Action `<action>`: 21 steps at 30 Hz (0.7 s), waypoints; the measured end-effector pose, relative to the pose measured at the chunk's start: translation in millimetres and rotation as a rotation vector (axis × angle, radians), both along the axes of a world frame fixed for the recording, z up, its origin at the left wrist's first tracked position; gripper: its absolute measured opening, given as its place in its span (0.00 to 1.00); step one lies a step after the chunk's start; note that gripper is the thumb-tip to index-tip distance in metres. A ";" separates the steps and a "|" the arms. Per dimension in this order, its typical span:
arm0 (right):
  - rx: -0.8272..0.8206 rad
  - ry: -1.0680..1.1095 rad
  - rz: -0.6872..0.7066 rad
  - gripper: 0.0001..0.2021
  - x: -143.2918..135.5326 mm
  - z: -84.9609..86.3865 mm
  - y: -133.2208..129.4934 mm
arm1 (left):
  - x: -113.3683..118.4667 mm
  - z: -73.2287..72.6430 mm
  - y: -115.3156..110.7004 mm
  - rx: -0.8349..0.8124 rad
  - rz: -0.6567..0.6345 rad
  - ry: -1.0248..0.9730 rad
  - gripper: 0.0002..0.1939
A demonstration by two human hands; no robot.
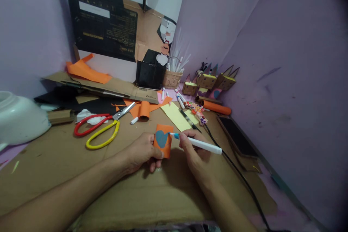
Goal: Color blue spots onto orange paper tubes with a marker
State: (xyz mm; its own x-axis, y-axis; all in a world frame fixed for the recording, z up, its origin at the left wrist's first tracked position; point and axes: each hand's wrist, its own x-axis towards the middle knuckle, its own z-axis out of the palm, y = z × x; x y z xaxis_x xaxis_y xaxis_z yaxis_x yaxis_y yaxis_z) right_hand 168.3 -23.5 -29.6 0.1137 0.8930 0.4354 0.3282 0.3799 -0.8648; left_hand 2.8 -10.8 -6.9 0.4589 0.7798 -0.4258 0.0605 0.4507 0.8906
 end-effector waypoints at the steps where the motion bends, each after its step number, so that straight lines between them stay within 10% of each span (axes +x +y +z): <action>1: 0.001 0.005 0.000 0.10 -0.3 1.1 -0.4 | -0.1 0.1 0.1 0.000 -0.002 0.002 0.06; 21: -0.071 0.034 0.105 0.11 -5.2 4.4 -5.9 | 0.0 -3.6 1.4 -0.011 0.008 -0.005 0.09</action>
